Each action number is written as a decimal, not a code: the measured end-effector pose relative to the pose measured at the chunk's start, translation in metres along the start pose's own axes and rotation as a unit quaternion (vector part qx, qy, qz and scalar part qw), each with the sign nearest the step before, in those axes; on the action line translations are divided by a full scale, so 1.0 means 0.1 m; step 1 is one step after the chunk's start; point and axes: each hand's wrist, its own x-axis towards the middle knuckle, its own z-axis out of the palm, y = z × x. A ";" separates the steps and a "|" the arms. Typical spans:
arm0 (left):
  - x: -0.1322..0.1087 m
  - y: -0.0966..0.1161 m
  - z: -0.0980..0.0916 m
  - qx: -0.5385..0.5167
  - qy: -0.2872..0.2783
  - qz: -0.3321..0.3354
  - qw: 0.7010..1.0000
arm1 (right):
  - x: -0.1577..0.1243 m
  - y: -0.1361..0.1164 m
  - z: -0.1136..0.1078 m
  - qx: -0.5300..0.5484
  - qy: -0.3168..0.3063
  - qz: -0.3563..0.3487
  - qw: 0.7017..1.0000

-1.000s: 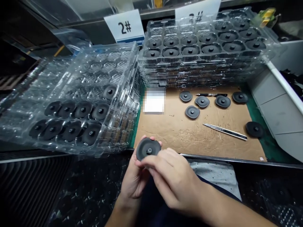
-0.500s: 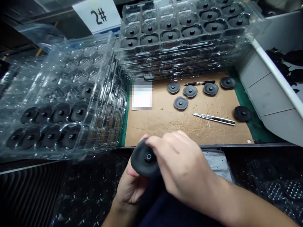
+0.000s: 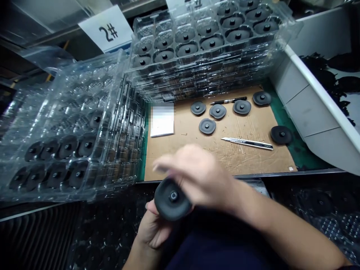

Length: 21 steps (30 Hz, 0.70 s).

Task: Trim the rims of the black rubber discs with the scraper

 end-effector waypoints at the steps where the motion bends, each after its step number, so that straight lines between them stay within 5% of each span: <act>1: 0.00 0.00 0.01 -0.012 -0.011 0.001 1.000 | -0.03 0.12 -0.04 -0.006 0.027 0.073 0.997; 5: 0.03 0.02 0.00 -0.060 -0.064 -0.013 0.996 | -0.39 0.49 0.04 0.006 0.019 0.280 0.960; 10: 0.08 0.02 -0.06 -0.080 -0.081 -0.034 0.993 | -0.97 0.56 0.41 0.076 -0.066 0.330 0.939; 14: 0.11 0.03 -0.07 -0.083 -0.088 -0.042 0.992 | -0.92 0.45 0.22 0.045 -0.023 0.355 0.934; 16: 0.12 0.03 -0.06 -0.078 -0.086 -0.045 0.992 | -0.74 0.29 0.02 -0.014 0.047 0.335 0.941; 18: 0.12 0.02 -0.07 -0.070 -0.085 -0.051 0.993 | -0.53 0.09 -0.12 -0.081 0.096 0.240 0.963; 21: 0.12 -0.02 -0.10 -0.058 -0.055 -0.048 0.996 | -0.27 -0.13 -0.12 -0.108 0.027 0.045 0.993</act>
